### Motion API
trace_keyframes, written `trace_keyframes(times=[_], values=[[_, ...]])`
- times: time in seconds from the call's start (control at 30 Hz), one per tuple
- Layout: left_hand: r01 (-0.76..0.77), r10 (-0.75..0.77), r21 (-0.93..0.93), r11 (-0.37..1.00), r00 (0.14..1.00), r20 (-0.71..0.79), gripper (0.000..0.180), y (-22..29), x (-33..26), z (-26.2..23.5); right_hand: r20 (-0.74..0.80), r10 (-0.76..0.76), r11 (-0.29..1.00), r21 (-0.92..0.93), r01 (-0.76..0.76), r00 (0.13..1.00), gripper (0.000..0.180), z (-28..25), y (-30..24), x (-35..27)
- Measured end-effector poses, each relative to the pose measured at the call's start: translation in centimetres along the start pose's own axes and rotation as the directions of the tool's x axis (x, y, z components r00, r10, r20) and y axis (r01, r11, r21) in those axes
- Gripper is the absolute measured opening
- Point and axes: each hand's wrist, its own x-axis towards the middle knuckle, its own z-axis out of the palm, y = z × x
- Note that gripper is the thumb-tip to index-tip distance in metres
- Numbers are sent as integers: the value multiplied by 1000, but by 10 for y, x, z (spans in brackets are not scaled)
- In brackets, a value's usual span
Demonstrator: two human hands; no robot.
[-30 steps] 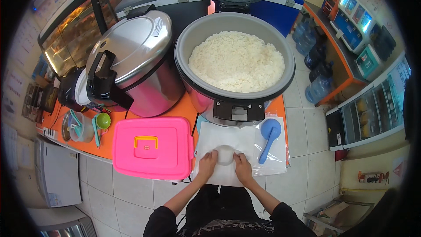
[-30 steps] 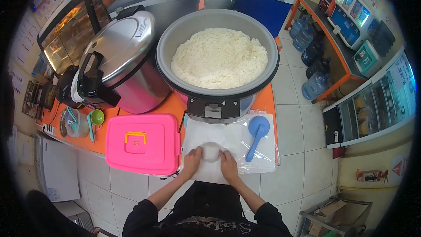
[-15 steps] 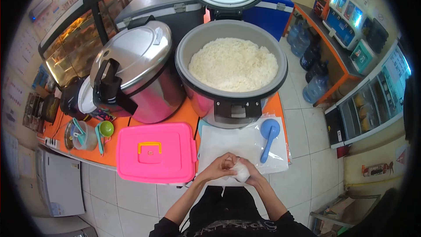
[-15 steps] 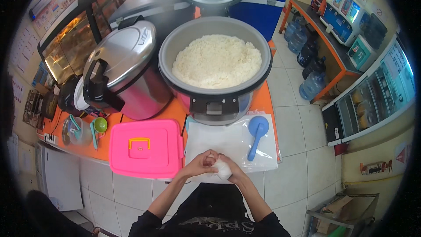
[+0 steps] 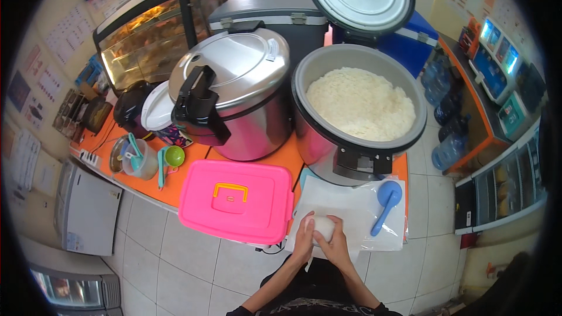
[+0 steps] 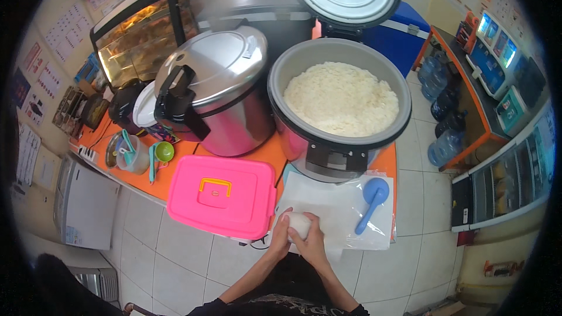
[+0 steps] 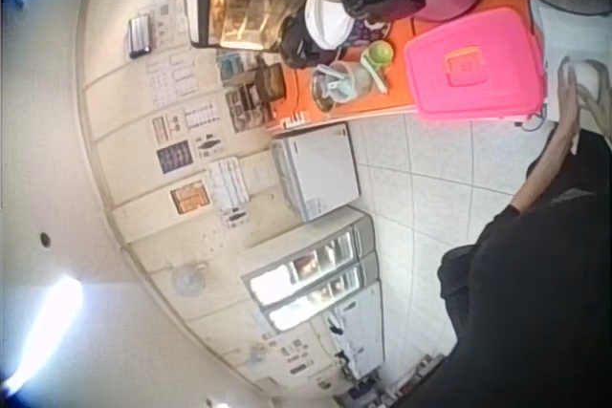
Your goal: The person opens a rice cooker, scoops cooked rice onto wrapping paper using a scoop, wraps the rice into portions by hand, and places the wrapped rice balls onto a container lid.
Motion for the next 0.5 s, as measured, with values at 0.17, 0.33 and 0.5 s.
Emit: trace_keyframes(times=[0.17, 0.33, 0.5], values=[[72, -128, -194, 978, 946, -297, 62, 26, 80, -68, -372, -336, 616, -781, -96, 865, 70, -70, 55, 38], [-141, 330, 443, 885, 861, -386, 53, 11, 177, -104, -503, 282, 616, -558, -556, 817, 81, -123, 101, 56], [182, 629, 951, 252, 716, -304, 34, 11, 176, -83, -650, 124, 694, -483, -534, 750, 67, -156, 79, 50]])
